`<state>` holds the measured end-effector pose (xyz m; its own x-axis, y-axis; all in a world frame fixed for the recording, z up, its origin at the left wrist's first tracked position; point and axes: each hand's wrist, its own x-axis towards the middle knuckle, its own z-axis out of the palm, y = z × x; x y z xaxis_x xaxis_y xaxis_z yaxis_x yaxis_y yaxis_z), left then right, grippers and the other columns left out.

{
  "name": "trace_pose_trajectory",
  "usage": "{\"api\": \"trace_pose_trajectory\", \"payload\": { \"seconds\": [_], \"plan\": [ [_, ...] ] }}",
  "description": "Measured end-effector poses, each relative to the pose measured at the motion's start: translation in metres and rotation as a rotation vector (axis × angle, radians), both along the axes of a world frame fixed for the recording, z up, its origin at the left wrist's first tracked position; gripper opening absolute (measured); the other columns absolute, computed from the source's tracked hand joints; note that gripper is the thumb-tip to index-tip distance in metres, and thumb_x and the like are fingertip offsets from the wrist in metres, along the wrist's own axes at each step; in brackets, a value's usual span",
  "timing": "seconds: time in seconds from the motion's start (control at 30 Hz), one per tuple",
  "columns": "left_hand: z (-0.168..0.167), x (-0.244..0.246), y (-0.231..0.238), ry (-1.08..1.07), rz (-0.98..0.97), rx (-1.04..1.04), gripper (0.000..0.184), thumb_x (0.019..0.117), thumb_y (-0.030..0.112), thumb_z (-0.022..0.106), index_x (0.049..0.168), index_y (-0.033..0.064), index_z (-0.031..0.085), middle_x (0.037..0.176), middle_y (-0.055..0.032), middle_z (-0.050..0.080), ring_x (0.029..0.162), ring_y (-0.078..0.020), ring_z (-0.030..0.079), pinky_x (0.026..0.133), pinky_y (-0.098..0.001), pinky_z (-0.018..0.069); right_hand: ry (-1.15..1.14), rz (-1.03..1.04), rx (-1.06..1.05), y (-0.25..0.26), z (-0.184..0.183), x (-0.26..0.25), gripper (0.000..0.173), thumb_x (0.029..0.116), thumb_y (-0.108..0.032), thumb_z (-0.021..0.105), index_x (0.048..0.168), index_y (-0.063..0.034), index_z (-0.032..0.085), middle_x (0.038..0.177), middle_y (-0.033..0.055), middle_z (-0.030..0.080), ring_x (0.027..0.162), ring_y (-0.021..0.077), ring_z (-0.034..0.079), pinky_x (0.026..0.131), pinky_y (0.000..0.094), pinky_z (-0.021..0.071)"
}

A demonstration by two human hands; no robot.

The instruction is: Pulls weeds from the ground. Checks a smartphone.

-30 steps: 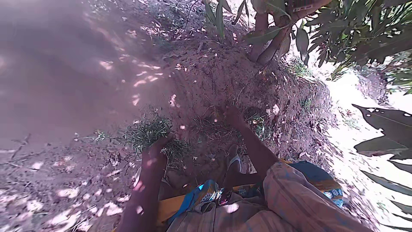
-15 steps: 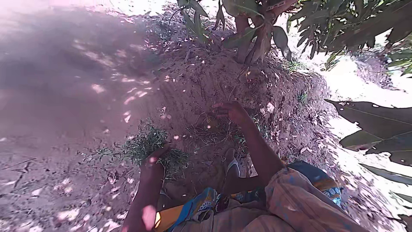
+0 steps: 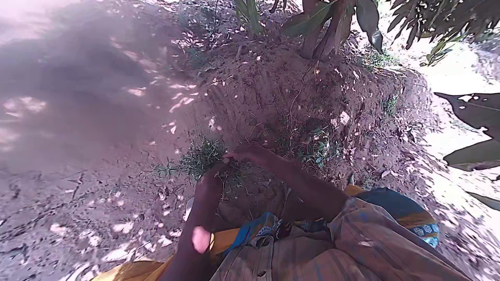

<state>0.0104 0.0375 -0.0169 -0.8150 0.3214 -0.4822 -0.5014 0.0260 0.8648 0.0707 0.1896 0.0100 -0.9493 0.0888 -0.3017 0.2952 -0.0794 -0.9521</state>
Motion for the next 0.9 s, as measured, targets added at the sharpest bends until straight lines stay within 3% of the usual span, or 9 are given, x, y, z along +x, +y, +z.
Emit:
{"api": "trace_pose_trajectory", "payload": {
  "seconds": [0.1,0.17,0.23,0.33,0.37,0.43,0.57,0.77,0.9],
  "plan": [
    [-0.002,0.0,-0.004,0.035,-0.014,0.034,0.012,0.1005,0.007,0.056,0.108,0.0032,0.065,0.094,0.0002,0.072,0.084,-0.0057,0.068,0.075,-0.0229,0.0563,0.039,-0.017,-0.014,-0.001,-0.003,-0.002,0.029,0.108,-0.015,0.048,0.12,0.0047,0.065,0.11,0.0104,0.066,0.095,0.0098,0.059,0.086,0.0269,0.0497],
    [0.005,0.004,-0.005,0.047,-0.017,0.037,0.012,0.0995,0.007,0.055,0.101,0.0059,0.067,0.087,0.0023,0.073,0.076,-0.0034,0.068,0.066,-0.0193,0.0551,0.088,-0.136,0.102,0.014,-0.004,0.001,0.032,0.1073,-0.014,0.047,0.128,0.0047,0.062,0.125,0.0164,0.065,0.108,0.0169,0.061,0.092,0.033,0.0497],
    [0.007,0.005,-0.009,0.082,-0.045,0.069,0.015,0.1013,0.007,0.049,0.102,0.0061,0.064,0.088,0.0037,0.071,0.08,-0.0023,0.067,0.072,-0.0194,0.0558,0.07,-0.44,0.437,0.048,-0.01,0.005,0.03,0.1039,-0.012,0.055,0.127,0.0038,0.066,0.14,0.0211,0.058,0.13,0.0284,0.054,0.107,0.0441,0.0444],
    [-0.012,-0.003,-0.022,0.235,-0.107,0.056,0.024,0.103,0.009,0.04,0.112,-0.001,0.059,0.1,0.0006,0.067,0.092,-0.0032,0.064,0.086,-0.0227,0.0531,-0.241,-0.662,0.861,0.117,-0.037,0.03,0.035,0.103,-0.026,0.057,0.133,-0.01,0.067,0.164,0.0229,0.028,0.153,0.0437,0.02,0.122,0.0608,0.0171],
    [-0.016,-0.006,-0.024,0.258,-0.108,0.029,0.025,0.1033,0.009,0.04,0.115,-0.0033,0.058,0.102,-0.0011,0.066,0.094,-0.0039,0.063,0.087,-0.0237,0.0524,-0.313,-0.69,0.828,0.13,-0.049,0.042,0.035,0.1032,-0.028,0.057,0.133,-0.0112,0.067,0.162,0.0233,0.031,0.151,0.0457,0.022,0.119,0.0652,0.0196],
    [-0.015,-0.006,-0.023,0.257,-0.085,-0.033,0.025,0.1046,0.009,0.042,0.117,-0.0052,0.059,0.104,-0.0031,0.066,0.093,-0.0036,0.063,0.086,-0.0231,0.0523,-0.319,-0.699,0.591,0.133,-0.071,0.059,0.034,0.105,-0.024,0.057,0.129,-0.0027,0.066,0.143,0.0233,0.055,0.135,0.0396,0.049,0.109,0.0599,0.0382],
    [-0.019,-0.005,-0.023,0.354,-0.146,-0.056,0.033,0.1024,0.011,0.037,0.118,-0.0104,0.058,0.113,-0.0085,0.064,0.103,-0.0046,0.06,0.095,-0.0244,0.0477,-0.244,-0.58,0.307,0.108,-0.076,0.039,0.041,0.1058,-0.02,0.055,0.141,0.0016,0.056,0.141,0.024,0.057,0.129,0.0353,0.054,0.107,0.0523,0.0415],
    [-0.013,-0.008,-0.011,0.175,0.022,0.063,0.016,0.0999,0.001,0.046,0.096,0.0045,0.062,0.083,0.0038,0.068,0.078,-0.004,0.066,0.075,-0.0217,0.0558,0.108,-0.647,0.864,0.103,0.004,0.011,0.038,0.1038,-0.017,0.054,0.135,0.0017,0.063,0.135,0.0244,0.062,0.131,0.0384,0.055,0.111,0.0519,0.0403],
    [-0.015,-0.008,-0.01,0.188,0.019,0.073,0.015,0.1005,0.002,0.046,0.099,0.0042,0.061,0.085,0.0035,0.068,0.081,-0.0045,0.066,0.078,-0.0228,0.0558,0.414,-0.632,1.155,0.083,0.003,0.003,0.035,0.0962,-0.009,0.06,0.128,0.0025,0.069,0.14,0.0285,0.058,0.14,0.0495,0.043,0.115,0.0556,0.0363]
  ]
}}
